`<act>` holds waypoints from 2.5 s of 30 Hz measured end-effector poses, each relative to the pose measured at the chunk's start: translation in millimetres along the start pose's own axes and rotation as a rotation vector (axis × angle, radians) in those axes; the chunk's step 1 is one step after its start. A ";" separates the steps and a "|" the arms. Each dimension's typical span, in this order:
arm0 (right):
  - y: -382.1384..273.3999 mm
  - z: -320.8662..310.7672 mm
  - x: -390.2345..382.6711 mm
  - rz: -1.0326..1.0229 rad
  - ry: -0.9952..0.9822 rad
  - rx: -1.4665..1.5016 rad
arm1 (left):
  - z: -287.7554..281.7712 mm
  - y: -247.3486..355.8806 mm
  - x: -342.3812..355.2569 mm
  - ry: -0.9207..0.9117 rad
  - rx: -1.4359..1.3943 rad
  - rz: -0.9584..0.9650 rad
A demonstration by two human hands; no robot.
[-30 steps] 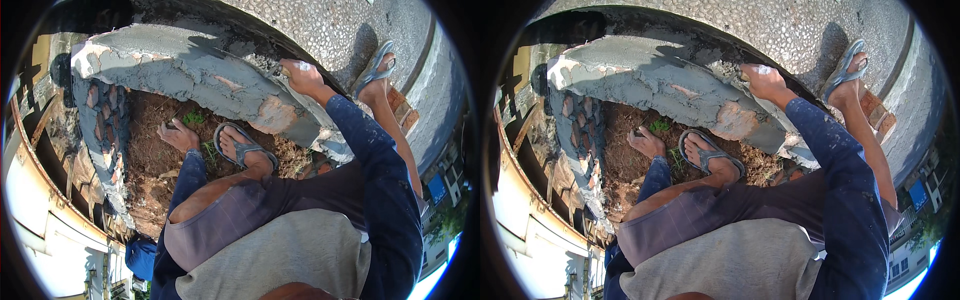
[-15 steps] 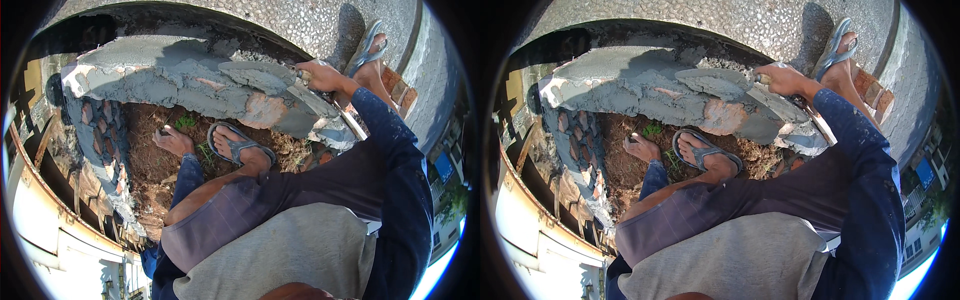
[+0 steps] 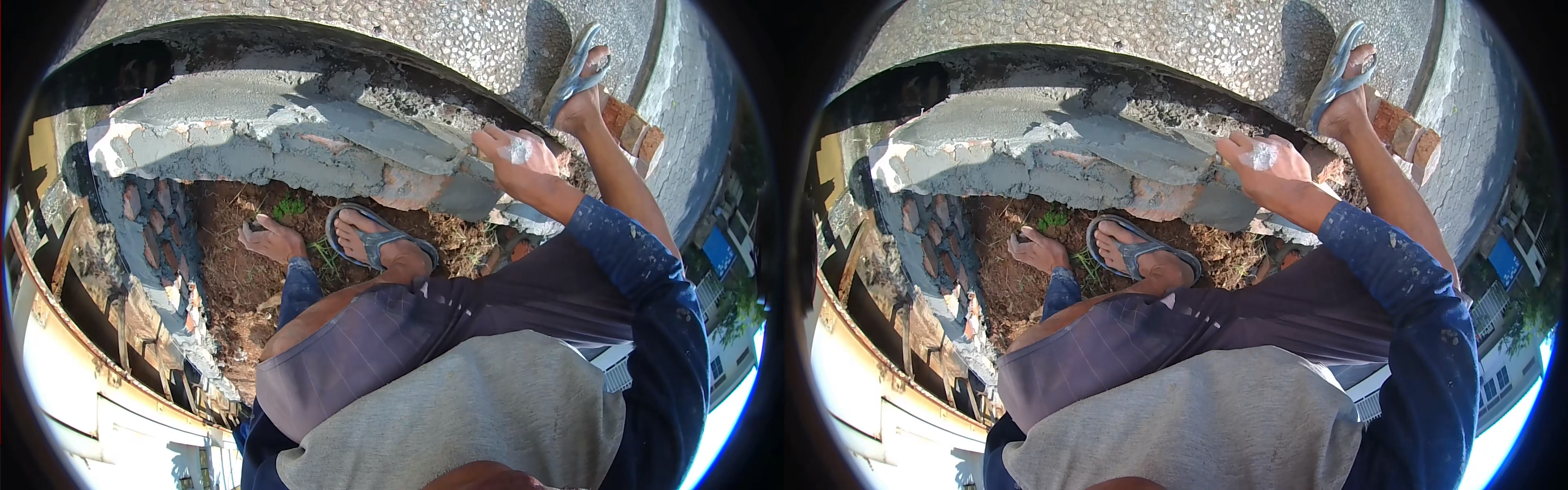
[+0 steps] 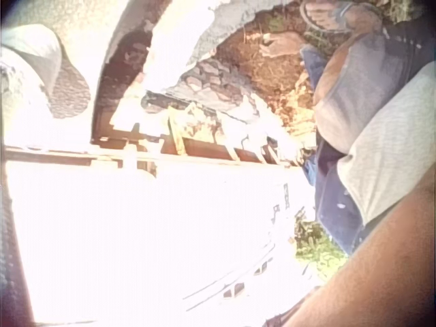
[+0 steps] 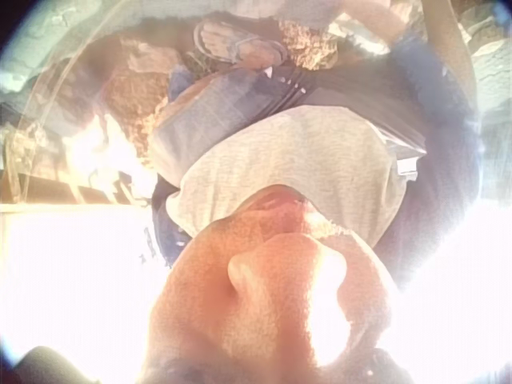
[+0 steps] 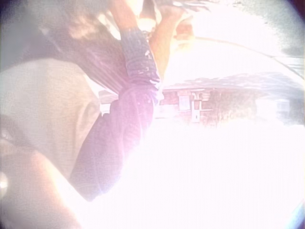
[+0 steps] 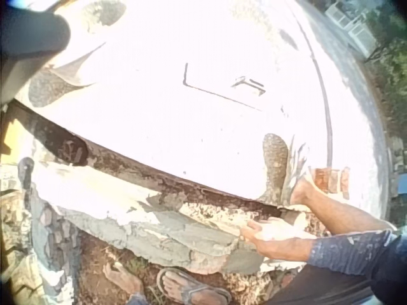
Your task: Applying mortar to a brick structure using a trowel.
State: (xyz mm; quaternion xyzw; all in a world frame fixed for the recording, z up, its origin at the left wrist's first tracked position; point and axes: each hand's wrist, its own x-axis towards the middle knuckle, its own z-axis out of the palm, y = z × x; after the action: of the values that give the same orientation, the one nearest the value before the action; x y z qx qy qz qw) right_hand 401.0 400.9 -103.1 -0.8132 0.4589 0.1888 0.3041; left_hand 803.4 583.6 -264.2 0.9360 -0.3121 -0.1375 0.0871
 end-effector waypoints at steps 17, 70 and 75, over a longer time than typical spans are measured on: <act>13.7 15.8 -72.1 0.102 0.013 -0.040 | -2.9 3.6 -1.3 -0.014 -0.073 0.004; -103.4 -36.9 77.9 -0.114 0.217 -0.135 | 10.6 -14.0 0.4 0.061 0.040 0.059; -80.1 -53.4 77.7 -0.072 0.114 -0.018 | 2.9 -10.3 3.0 0.060 0.023 0.009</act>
State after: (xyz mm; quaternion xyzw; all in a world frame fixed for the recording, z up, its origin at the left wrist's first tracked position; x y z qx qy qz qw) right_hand 510.9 347.7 -83.2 -0.8414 0.4441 0.1349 0.2768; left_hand 810.7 589.7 -270.1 0.9393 -0.3149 -0.1053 0.0863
